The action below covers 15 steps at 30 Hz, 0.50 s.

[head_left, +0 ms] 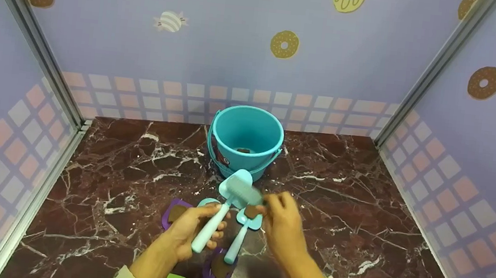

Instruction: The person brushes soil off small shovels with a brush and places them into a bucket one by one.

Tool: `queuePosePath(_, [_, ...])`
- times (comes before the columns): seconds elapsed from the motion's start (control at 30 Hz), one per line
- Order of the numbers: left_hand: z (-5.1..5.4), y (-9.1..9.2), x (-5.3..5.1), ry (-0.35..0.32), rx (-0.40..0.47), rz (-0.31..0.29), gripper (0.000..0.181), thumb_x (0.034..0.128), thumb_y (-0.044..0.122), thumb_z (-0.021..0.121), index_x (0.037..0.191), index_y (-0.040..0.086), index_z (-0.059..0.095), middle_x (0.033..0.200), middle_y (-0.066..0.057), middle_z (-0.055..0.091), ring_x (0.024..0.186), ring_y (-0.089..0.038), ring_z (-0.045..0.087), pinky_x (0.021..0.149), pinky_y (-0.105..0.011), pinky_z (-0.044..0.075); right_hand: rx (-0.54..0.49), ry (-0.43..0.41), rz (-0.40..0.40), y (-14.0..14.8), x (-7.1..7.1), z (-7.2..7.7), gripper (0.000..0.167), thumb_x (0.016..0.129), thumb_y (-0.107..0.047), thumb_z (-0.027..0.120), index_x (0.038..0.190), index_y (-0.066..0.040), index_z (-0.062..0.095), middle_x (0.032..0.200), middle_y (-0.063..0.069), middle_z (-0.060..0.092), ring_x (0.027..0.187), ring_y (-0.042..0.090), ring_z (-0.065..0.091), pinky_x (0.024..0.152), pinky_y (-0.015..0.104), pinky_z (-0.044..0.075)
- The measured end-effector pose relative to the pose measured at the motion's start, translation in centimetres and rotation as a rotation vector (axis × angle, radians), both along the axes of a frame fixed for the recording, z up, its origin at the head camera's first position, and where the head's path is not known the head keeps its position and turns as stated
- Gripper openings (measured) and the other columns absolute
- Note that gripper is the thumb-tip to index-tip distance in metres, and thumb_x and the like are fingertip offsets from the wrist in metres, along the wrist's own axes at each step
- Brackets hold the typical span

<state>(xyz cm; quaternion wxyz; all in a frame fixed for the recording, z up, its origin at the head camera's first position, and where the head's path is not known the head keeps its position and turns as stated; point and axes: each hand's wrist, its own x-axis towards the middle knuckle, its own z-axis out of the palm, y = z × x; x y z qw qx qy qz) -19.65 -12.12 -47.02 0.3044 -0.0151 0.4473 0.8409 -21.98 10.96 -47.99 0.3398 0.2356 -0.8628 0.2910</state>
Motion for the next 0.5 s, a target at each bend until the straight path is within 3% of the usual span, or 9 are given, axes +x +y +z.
queuePosePath(0.13, [0.0, -0.1, 0.0, 0.032, 0.006, -0.024, 0.027, 0.1067, 0.029, 0.041, 0.103, 0.009, 0.059, 0.079, -0.002, 0.052, 0.061, -0.009, 0.046, 0.048, -0.018, 0.039, -0.025, -0.039, -0.086, 1.0, -1.6, 0.3, 0.017, 0.093, -0.022, 0.073, 0.099, -0.007, 0.067, 0.087, 0.004, 0.051, 0.073, 0.015, 0.051, 0.065, 0.031, 0.053])
queuePosePath(0.23, [0.0, -0.1, 0.1, 0.038, 0.008, -0.034, 0.028, 0.1068, 0.029, 0.041, 0.104, 0.008, 0.059, 0.08, -0.002, 0.052, 0.062, -0.009, 0.046, 0.048, -0.018, 0.039, -0.039, -0.053, -0.104, 1.4, -2.1, 0.5, 0.017, 0.092, -0.02, 0.074, 0.099, -0.006, 0.066, 0.086, 0.005, 0.049, 0.071, 0.014, 0.049, 0.062, 0.031, 0.051])
queuePosePath(0.37, [0.0, -0.2, 0.1, 0.014, 0.002, -0.024, 0.029, 0.1073, 0.029, 0.039, 0.105, 0.008, 0.059, 0.079, -0.001, 0.053, 0.061, -0.009, 0.047, 0.047, -0.017, 0.04, -0.044, -0.033, -0.079, 1.0, -1.3, 1.0, 0.019, 0.091, -0.022, 0.074, 0.1, -0.006, 0.067, 0.087, 0.004, 0.05, 0.074, 0.013, 0.05, 0.064, 0.031, 0.051])
queuePosePath(0.5, [-0.1, -0.4, 0.1, -0.014, 0.007, -0.008, 0.03, 0.1076, 0.03, 0.038, 0.105, 0.006, 0.057, 0.079, -0.001, 0.052, 0.061, -0.008, 0.047, 0.048, -0.017, 0.039, -0.005, 0.004, 0.024, -0.2, 0.3, 1.3, 0.019, 0.092, -0.024, 0.073, 0.102, -0.008, 0.069, 0.088, 0.001, 0.052, 0.079, 0.012, 0.051, 0.068, 0.029, 0.052])
